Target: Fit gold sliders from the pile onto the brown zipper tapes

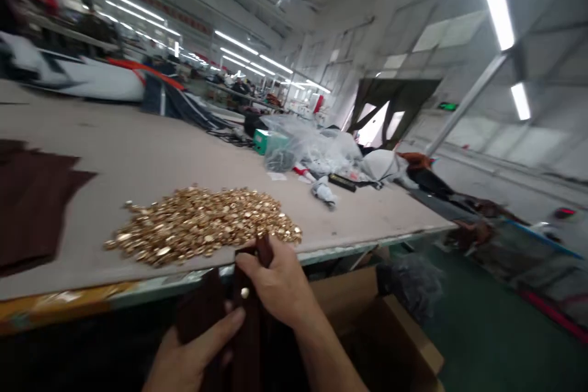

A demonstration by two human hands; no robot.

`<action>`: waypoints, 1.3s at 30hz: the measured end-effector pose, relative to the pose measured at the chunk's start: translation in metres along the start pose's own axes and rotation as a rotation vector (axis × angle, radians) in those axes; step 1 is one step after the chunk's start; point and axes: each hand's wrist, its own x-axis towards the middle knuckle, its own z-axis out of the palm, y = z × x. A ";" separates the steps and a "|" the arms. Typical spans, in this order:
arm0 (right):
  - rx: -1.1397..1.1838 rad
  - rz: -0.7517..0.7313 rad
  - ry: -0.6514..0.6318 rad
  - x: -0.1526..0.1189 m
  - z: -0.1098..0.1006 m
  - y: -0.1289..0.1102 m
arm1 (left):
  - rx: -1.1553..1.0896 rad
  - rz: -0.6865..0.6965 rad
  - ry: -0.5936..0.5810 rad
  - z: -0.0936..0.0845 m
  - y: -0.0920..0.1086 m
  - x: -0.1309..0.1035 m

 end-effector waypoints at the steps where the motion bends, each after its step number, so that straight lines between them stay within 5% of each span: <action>1: 0.044 0.009 -0.051 -0.001 0.000 0.002 | 0.014 -0.005 0.052 -0.006 0.001 -0.002; 4: 0.206 0.070 -0.229 -0.009 -0.001 0.007 | 0.048 0.031 0.073 -0.013 -0.001 -0.007; 8: 0.407 0.163 -0.418 -0.025 -0.010 0.006 | 0.100 0.108 -0.123 -0.010 -0.010 -0.010; 11: 0.397 0.152 -0.376 -0.028 -0.023 0.006 | 0.131 0.091 -0.166 -0.014 -0.015 -0.011; 15: 0.162 0.109 -0.235 -0.011 -0.029 0.000 | 0.098 0.010 -0.065 -0.022 -0.012 -0.011; 18: -0.231 -0.088 -0.131 0.007 -0.013 -0.012 | 0.085 0.013 -0.010 -0.025 -0.004 -0.012; 23: -0.809 -0.220 -0.177 0.028 0.026 -0.027 | 0.046 -0.017 0.045 -0.027 0.005 -0.014; 30: -0.861 -0.204 -0.208 0.039 0.040 -0.025 | 0.033 -0.024 0.040 -0.026 0.012 -0.021; 39: -0.688 -0.240 -0.137 0.018 0.006 -0.022 | -0.190 -0.018 0.071 -0.022 0.020 -0.027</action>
